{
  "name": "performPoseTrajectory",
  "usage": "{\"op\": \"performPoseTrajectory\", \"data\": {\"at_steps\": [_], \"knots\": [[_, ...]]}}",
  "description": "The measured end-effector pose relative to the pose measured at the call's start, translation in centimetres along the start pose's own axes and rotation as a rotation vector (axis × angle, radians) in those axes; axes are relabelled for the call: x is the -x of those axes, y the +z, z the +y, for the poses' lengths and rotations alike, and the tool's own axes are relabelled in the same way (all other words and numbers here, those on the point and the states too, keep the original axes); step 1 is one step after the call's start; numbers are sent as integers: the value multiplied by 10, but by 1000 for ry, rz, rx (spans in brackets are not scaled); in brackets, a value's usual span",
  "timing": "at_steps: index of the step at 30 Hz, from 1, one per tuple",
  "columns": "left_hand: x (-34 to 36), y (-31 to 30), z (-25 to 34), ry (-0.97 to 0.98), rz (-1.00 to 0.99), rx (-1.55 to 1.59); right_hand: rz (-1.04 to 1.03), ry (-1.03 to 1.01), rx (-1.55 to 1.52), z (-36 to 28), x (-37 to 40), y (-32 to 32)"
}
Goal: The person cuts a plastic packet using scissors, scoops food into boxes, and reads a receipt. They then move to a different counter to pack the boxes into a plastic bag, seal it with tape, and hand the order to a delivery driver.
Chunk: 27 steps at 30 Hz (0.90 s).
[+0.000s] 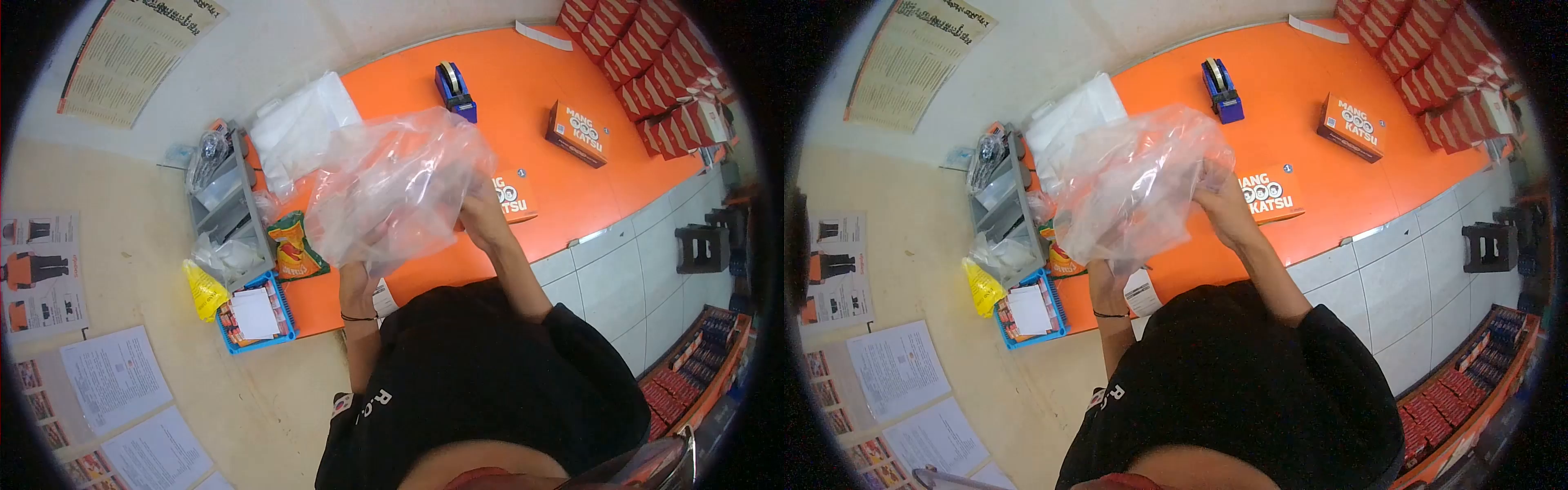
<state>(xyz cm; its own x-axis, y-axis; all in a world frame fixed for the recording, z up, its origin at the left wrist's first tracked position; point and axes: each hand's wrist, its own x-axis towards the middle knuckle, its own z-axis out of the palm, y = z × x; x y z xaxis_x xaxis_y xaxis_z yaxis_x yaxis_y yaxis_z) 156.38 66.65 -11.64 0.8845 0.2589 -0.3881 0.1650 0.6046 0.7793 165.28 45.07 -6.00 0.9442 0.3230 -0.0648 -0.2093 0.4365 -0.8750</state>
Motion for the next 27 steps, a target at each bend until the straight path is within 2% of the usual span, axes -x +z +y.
{"op": "performPoseTrajectory", "data": {"at_steps": [2, 3, 5, 6, 8, 9, 11, 12, 14, 18, 20, 22, 23, 25, 26, 27], "knots": [[-19, -35, -12, 17, -127, 34, -20, -46, -74, 6, -5, -10], [-21, -31, -11, 16, -128, 34, -19, -47, -73, 2, -4, -8], [-18, -11, -4, 534, -13, -532, -25, -45, 6, -6, 1, -2], [-6, 10, 9, 534, -13, -531, -25, -45, 6, -6, 2, 1], [20, 51, 37, 169, 40, -936, -34, -27, 181, -5, 4, 6], [17, 43, 30, 168, 39, -936, -33, -26, 181, -4, 6, 10], [8, 21, 9, -45, -15, -450, -27, -85, 214, -1, 11, 16], [12, 24, 13, -46, -13, -449, -28, -83, 215, 0, 10, 16], [22, 38, 26, -43, -66, -144, -25, -117, 222, 4, 7, 12], [19, 42, 17, 24, -178, 42, -32, -188, 271, -4, 14, 15], [-13, -13, -14, 1043, -14, -1287, 54, -254, 355, -7, 11, -10], [-32, -113, 9, 362, -93, -1142, 131, -335, 441, -13, 0, -39], [-24, -90, 15, 363, -95, -1143, 133, -337, 441, -11, -4, -55], [9, -5, 44, 426, 344, -140, 146, -180, 477, -6, -9, -79], [15, 10, 55, 427, 342, -139, 227, -305, 548, -10, -11, -66], [20, 22, 64, 453, 304, -177, 230, -307, 548, -14, -15, -49]]}}
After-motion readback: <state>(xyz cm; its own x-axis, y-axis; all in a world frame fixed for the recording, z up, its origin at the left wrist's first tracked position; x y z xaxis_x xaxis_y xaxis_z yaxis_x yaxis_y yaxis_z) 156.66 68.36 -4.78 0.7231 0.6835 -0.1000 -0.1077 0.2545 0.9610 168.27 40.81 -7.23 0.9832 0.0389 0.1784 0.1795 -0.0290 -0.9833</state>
